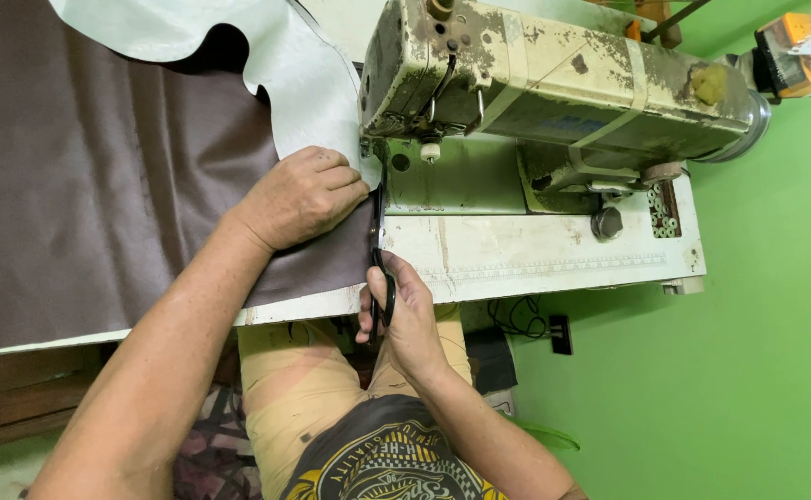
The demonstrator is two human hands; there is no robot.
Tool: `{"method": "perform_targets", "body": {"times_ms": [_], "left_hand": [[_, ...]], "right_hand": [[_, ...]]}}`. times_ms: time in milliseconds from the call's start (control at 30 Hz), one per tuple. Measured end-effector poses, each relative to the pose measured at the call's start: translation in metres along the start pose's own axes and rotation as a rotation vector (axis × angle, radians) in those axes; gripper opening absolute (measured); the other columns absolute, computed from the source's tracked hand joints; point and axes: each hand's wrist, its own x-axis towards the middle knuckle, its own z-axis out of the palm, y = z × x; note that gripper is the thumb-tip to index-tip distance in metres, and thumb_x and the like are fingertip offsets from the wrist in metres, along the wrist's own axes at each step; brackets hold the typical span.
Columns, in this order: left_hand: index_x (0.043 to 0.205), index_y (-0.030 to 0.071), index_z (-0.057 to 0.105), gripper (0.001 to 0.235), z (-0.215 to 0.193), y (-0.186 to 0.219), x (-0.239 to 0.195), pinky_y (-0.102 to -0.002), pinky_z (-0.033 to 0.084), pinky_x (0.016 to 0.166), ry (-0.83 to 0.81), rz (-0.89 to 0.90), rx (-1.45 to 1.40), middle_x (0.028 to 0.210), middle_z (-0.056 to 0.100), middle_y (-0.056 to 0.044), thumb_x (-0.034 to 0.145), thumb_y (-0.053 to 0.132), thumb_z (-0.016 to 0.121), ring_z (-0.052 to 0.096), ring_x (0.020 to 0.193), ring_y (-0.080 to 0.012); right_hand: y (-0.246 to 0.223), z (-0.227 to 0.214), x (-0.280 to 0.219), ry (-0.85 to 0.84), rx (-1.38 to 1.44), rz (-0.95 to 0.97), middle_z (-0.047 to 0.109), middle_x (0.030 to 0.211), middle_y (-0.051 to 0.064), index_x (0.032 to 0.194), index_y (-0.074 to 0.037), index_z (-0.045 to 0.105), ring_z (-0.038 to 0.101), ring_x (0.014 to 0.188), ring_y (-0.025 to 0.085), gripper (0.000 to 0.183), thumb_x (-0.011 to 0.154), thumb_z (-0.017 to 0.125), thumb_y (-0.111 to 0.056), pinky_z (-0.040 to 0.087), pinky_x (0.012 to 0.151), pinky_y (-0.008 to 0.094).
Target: The person is preparing and sewing fabric pieces using an industrial sewing machine and scissors.
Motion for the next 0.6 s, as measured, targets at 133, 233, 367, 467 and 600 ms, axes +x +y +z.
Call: {"method": "perform_targets", "body": {"times_ms": [133, 233, 367, 467, 600], "left_hand": [[0.085, 0.014, 0.069, 0.021, 0.0013, -0.0001, -0.0010, -0.030, 0.054, 0.083, 0.001, 0.000, 0.008, 0.082, 0.067, 0.001, 0.104, 0.018, 0.062, 0.066, 0.090, -0.0165], [0.087, 0.013, 0.069, 0.021, 0.0024, -0.0011, -0.0014, -0.031, 0.054, 0.083, -0.004, 0.003, 0.000, 0.084, 0.067, 0.000, 0.105, 0.018, 0.060, 0.066, 0.090, -0.0169], [0.087, 0.013, 0.069, 0.022, 0.0023, -0.0013, -0.0020, -0.031, 0.054, 0.084, -0.017, 0.000, -0.002, 0.084, 0.068, 0.000, 0.106, 0.019, 0.059, 0.066, 0.091, -0.0167], [0.087, 0.013, 0.069, 0.022, 0.0023, -0.0013, -0.0011, -0.031, 0.054, 0.085, -0.024, -0.001, -0.002, 0.084, 0.068, 0.000, 0.106, 0.019, 0.059, 0.066, 0.091, -0.0164], [0.088, 0.014, 0.070, 0.022, 0.0023, -0.0008, -0.0012, -0.030, 0.054, 0.085, -0.022, -0.013, 0.006, 0.084, 0.068, 0.000, 0.106, 0.020, 0.060, 0.066, 0.090, -0.0158]], "right_hand": [[-0.0011, -0.0014, -0.0017, 0.004, 0.012, 0.000, 0.056, 0.066, 0.014, 0.133, 0.007, 0.049, 0.058, 0.045, 0.017, 0.050, 0.098, 0.068, -0.023, 0.059, 0.036, 0.032], [-0.0010, -0.0031, -0.0017, 0.004, 0.002, -0.004, 0.056, 0.065, 0.013, 0.131, 0.006, 0.050, 0.058, 0.044, 0.017, 0.047, 0.098, 0.067, -0.022, 0.059, 0.035, 0.031], [-0.0016, -0.0033, -0.0021, -0.002, -0.011, -0.011, 0.056, 0.065, 0.013, 0.131, 0.006, 0.051, 0.058, 0.044, 0.017, 0.047, 0.098, 0.068, -0.023, 0.058, 0.035, 0.031], [-0.0030, -0.0032, -0.0014, -0.002, -0.010, -0.019, 0.056, 0.065, 0.013, 0.130, 0.007, 0.051, 0.058, 0.043, 0.017, 0.047, 0.097, 0.068, -0.022, 0.058, 0.035, 0.030], [-0.0025, -0.0047, -0.0013, -0.005, -0.024, -0.028, 0.057, 0.065, 0.013, 0.130, 0.008, 0.051, 0.058, 0.043, 0.016, 0.046, 0.097, 0.068, -0.019, 0.058, 0.035, 0.030]]}}
